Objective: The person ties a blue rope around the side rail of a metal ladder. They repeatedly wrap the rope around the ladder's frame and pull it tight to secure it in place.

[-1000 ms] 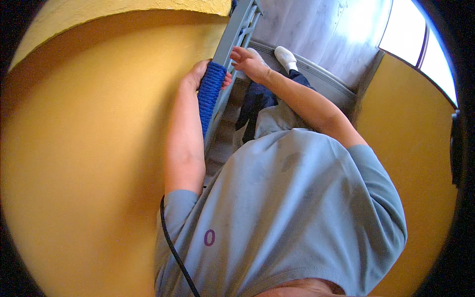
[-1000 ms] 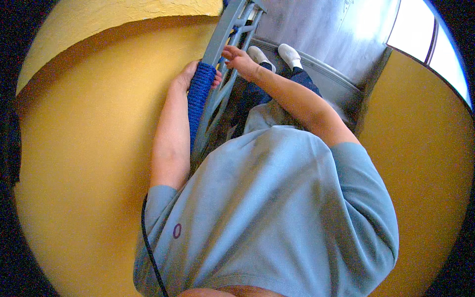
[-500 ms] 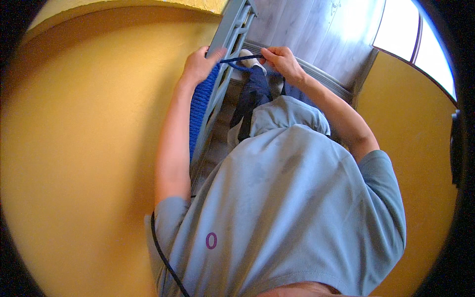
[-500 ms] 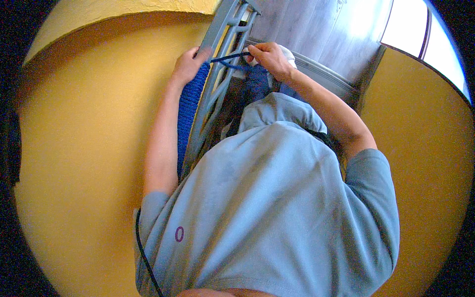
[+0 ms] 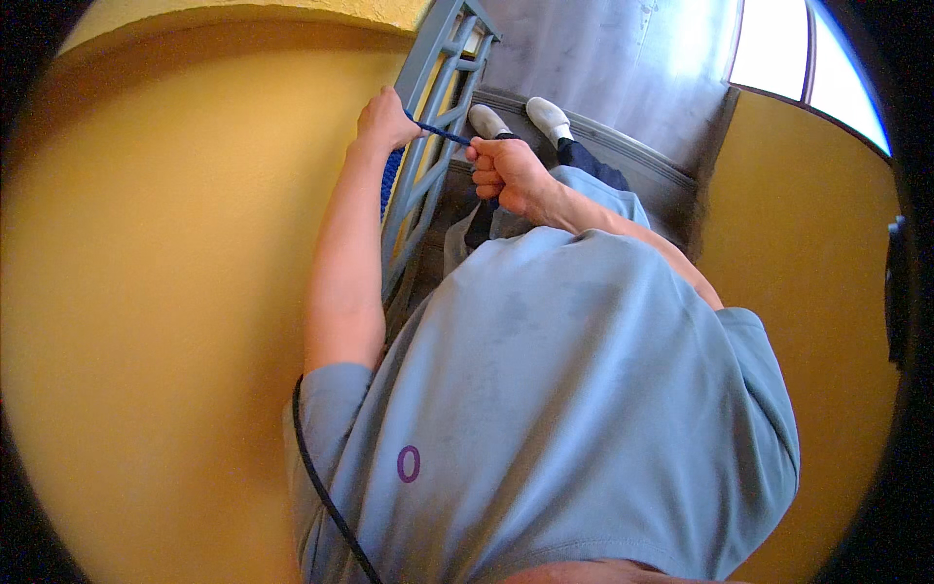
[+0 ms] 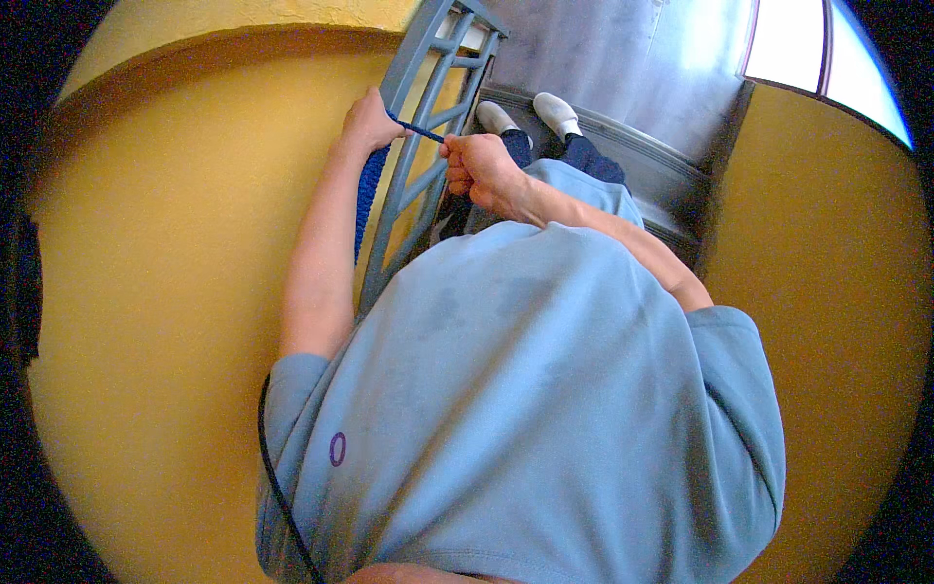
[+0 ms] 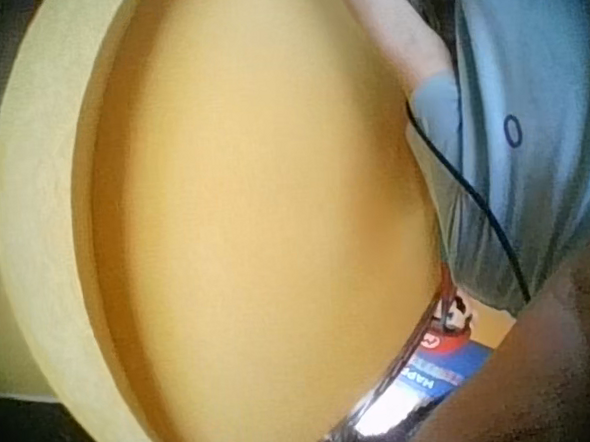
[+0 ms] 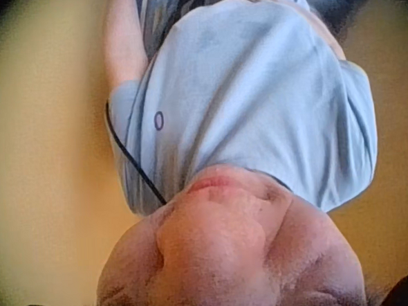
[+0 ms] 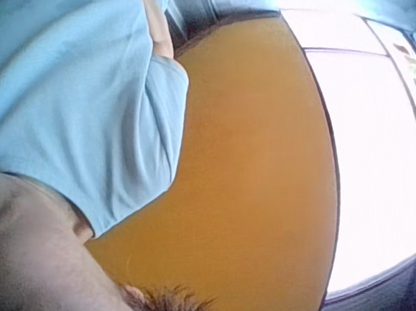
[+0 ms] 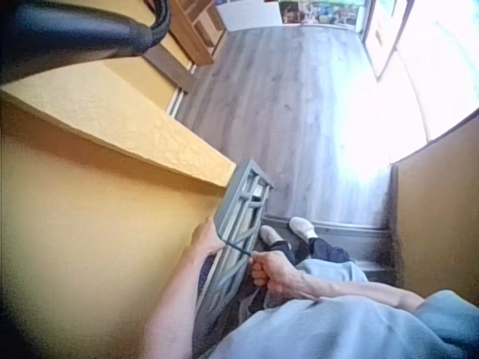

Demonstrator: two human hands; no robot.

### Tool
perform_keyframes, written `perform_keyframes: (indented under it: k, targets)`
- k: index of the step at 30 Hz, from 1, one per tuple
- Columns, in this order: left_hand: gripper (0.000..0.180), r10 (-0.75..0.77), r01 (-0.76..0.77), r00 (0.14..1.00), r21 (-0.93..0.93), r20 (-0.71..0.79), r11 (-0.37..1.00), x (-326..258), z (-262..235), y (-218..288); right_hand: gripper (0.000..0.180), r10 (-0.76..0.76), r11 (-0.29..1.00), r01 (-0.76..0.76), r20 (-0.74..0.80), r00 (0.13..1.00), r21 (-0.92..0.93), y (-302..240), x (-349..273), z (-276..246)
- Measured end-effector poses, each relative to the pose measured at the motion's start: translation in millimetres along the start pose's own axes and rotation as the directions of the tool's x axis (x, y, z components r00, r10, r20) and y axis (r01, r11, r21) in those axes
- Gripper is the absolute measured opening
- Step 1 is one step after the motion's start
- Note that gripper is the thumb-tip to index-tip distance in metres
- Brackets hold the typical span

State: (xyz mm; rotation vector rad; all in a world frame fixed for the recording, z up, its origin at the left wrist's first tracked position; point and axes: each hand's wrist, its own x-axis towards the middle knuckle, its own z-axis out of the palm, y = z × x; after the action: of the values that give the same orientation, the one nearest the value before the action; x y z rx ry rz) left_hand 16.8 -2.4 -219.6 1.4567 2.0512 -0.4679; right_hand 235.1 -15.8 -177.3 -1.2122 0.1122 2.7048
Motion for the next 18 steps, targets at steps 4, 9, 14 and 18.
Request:
perform_keyframes:
  k: [4,9,14,18]
  targets:
    - [0.078,-0.020,0.019,0.998,-0.017,-0.066,1.000,-16.8,3.9,14.7,0.025,0.039,0.999,-0.043,-0.143,0.989,-0.026,-29.1,1.1,9.8]
    - [0.045,0.329,-0.316,0.822,0.108,-0.465,0.943,-36.8,16.6,9.6,0.023,-0.156,0.948,0.148,-0.007,0.988,-0.284,-69.2,29.9,32.9]
    - [0.018,0.177,-0.275,0.788,-0.080,-0.590,0.958,-29.5,23.9,-0.3,0.030,-0.352,0.516,0.361,0.191,0.916,-0.777,-90.4,74.6,69.1]
    - [0.022,0.054,-0.222,0.783,-0.197,-0.620,0.955,-19.9,24.0,-7.2,0.022,-0.450,-0.069,0.604,0.565,0.692,-0.794,-98.1,97.8,91.7]
